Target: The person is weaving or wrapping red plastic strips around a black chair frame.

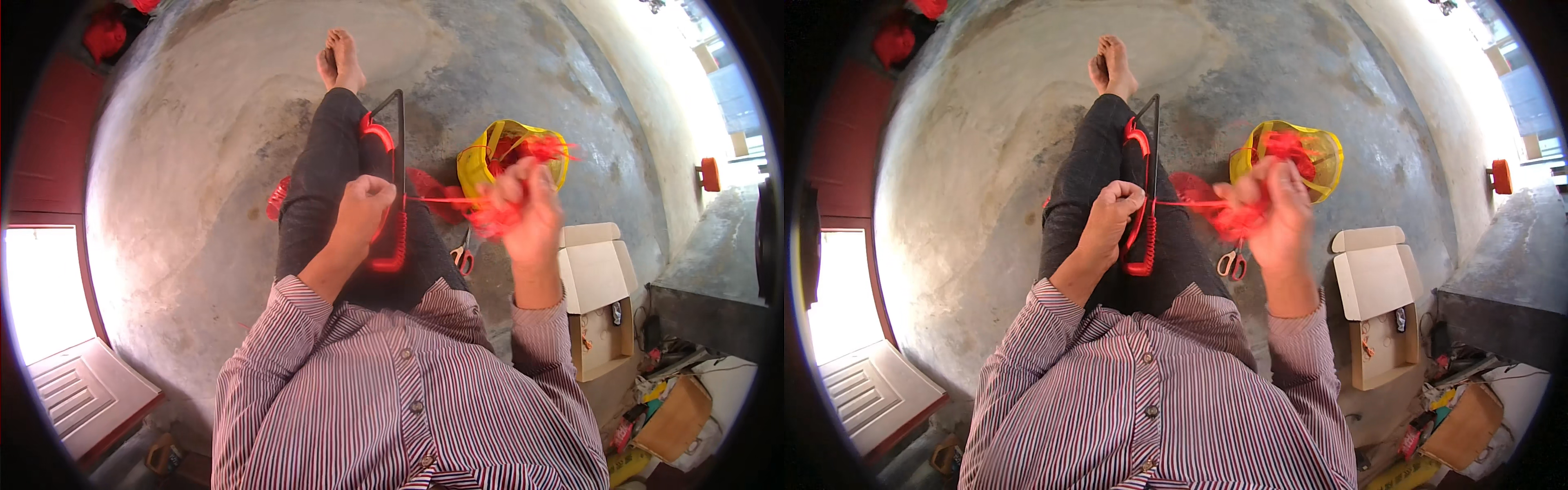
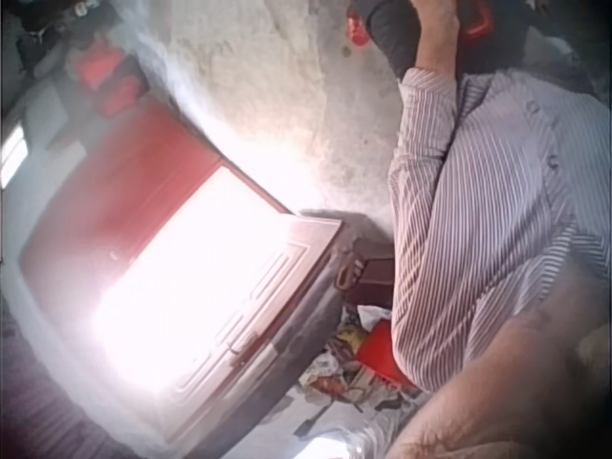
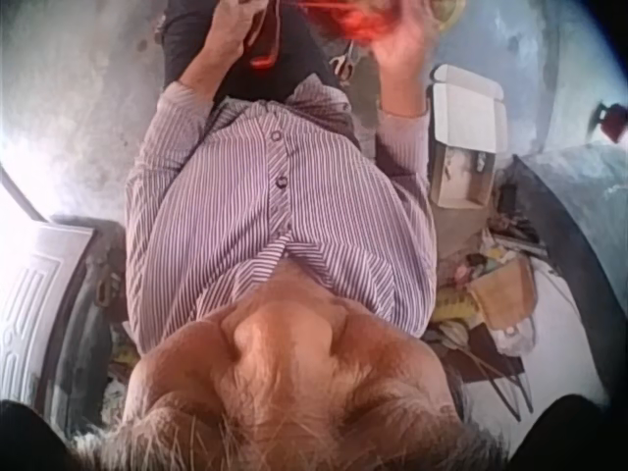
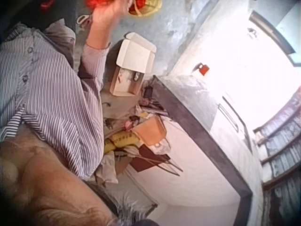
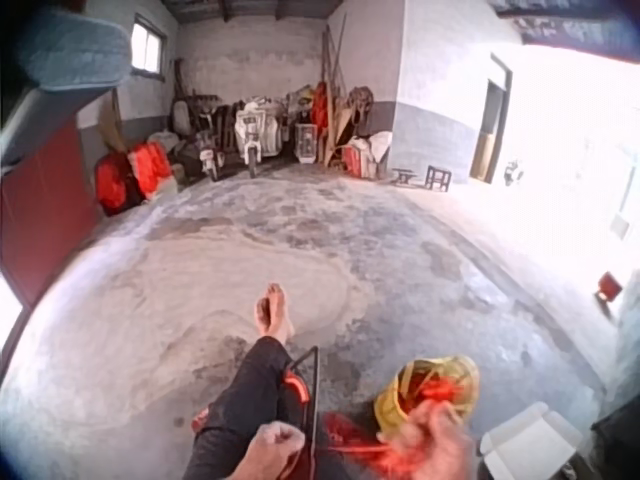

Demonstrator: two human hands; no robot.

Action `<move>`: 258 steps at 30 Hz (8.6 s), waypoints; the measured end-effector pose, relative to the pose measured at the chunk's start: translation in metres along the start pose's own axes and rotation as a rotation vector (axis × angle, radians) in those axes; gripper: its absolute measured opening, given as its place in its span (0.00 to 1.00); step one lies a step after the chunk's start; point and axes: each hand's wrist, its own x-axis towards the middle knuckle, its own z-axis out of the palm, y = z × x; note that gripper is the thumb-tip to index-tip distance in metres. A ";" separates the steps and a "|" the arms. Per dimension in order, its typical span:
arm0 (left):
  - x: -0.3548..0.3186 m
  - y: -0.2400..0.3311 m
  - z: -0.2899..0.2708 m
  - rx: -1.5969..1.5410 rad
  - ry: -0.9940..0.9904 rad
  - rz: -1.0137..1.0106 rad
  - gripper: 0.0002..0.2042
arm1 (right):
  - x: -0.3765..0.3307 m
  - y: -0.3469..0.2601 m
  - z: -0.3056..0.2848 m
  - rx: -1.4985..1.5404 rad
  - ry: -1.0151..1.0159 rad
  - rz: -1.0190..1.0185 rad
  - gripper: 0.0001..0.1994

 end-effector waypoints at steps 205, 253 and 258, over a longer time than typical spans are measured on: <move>0.007 -0.013 -0.011 0.210 0.048 0.257 0.14 | 0.004 0.016 -0.046 -0.192 -0.201 -0.007 0.05; -0.007 -0.022 -0.010 0.573 0.132 0.093 0.07 | 0.013 0.094 0.002 -1.359 -0.537 0.006 0.18; -0.011 0.012 -0.008 0.449 0.223 0.278 0.04 | 0.014 0.086 -0.013 -1.156 -0.417 -0.140 0.14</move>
